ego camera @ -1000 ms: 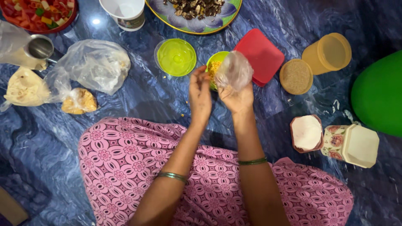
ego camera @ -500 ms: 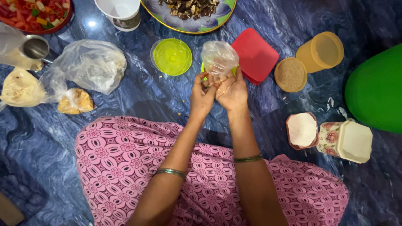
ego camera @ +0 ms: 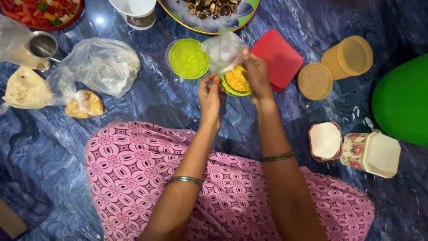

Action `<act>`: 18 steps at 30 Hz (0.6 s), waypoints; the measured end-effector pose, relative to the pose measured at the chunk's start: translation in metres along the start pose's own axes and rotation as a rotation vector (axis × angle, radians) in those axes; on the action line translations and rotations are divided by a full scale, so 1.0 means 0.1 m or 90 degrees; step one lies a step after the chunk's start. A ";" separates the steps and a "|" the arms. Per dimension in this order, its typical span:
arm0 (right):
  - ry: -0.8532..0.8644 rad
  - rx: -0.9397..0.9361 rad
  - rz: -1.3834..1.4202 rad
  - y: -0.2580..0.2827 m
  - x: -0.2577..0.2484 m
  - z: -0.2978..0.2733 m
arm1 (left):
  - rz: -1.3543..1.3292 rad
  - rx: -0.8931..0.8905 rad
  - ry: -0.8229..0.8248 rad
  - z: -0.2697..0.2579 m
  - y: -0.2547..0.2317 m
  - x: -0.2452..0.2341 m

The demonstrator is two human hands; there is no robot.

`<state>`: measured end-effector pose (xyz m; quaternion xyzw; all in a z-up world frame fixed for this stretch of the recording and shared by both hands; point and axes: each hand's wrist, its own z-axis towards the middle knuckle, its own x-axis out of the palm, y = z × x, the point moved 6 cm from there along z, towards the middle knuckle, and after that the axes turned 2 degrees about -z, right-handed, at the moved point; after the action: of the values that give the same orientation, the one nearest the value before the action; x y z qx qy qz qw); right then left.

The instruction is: The person sits on the floor and transfers yellow split peas from a green bowl into a plastic bag, then handles a white dough-like mass, and finally transfers chopped vegetables from a red bowl into a white bowl.

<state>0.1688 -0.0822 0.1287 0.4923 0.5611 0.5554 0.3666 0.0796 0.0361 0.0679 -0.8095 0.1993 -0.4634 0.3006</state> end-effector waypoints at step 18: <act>0.183 -0.153 -0.845 0.10 1.53 -0.07 | -0.189 0.076 -0.169 -0.01 0.46 -0.43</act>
<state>0.1256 0.0614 0.1602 -0.0779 0.7214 0.3315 0.6030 0.0561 0.0277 0.0103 -0.8646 0.0086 -0.4031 0.2999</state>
